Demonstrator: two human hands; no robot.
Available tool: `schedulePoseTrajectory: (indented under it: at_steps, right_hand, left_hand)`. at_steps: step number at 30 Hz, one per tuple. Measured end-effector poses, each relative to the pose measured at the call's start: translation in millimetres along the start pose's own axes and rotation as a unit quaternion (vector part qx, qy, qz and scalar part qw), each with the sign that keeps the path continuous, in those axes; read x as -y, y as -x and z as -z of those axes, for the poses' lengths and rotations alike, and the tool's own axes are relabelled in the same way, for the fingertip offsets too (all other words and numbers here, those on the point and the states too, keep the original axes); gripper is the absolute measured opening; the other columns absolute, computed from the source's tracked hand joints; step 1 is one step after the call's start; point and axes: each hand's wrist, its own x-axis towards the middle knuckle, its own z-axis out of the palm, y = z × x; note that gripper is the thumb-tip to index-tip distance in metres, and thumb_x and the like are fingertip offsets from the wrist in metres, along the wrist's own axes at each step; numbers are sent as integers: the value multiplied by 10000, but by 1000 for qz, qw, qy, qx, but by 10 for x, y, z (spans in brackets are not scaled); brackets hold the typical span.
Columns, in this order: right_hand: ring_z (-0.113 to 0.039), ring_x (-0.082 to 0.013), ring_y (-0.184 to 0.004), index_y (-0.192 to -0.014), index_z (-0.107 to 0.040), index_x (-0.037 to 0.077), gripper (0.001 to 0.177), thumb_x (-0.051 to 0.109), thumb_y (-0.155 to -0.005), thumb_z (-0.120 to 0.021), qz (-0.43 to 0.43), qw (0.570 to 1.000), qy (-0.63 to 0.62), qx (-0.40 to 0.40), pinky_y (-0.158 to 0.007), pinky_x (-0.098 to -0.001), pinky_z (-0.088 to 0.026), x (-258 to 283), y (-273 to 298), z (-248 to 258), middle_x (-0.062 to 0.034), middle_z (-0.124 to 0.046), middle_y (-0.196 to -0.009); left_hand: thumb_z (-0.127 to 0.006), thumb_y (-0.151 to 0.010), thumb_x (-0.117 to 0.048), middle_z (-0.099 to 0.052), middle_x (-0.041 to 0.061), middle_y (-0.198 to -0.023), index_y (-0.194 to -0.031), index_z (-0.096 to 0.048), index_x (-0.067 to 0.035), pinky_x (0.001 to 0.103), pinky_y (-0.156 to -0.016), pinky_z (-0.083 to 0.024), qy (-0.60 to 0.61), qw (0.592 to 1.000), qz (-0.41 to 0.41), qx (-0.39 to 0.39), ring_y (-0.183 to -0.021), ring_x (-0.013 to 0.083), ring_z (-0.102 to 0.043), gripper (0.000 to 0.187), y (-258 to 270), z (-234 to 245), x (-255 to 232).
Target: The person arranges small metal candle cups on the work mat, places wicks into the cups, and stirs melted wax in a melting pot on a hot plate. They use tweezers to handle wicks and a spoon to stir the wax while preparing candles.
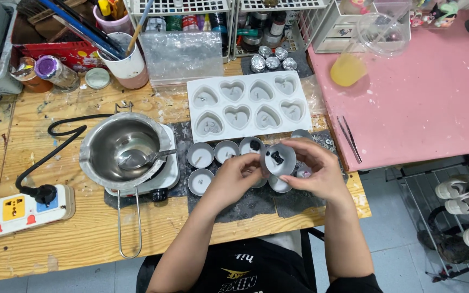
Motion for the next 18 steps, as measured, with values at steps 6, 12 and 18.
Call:
schedulePoseTrajectory:
  at_steps: [6,12,18]
  right_hand:
    - [-645,-234,-1269,-1360,-606,-41,691,-4,-727,-880,19,1000,9,-5,-1102,-398,-550,-17,3,18,-143,-639,-1352]
    - [-637,-233,-1279,-1357,-603,-48,687,3,-731,-881,24,999,23,-9,-1098,-396,-563,-52,-3,20,-150,-624,-1368]
    - [-662,-222,-1179,-1415,-566,33,783,111,-696,-866,-49,972,221,-65,-963,-350,-581,93,-218,149,-142,-622,-1287]
  left_hand:
    - [-560,-1007,-81,-734,56,-1102,-1245,-636,-16,273,-893,-552,75,997,1,31,-1021,101,-688,258,17,-12,35]
    - [-600,-960,-120,-747,80,-1065,-1197,-619,-35,298,-875,-585,-45,999,-8,-11,-1002,141,-732,253,47,-25,-79]
    - [-698,-895,-191,-730,1,-1093,-1099,-700,-116,341,-809,-574,-215,970,6,-112,-995,173,-721,218,18,-3,-308]
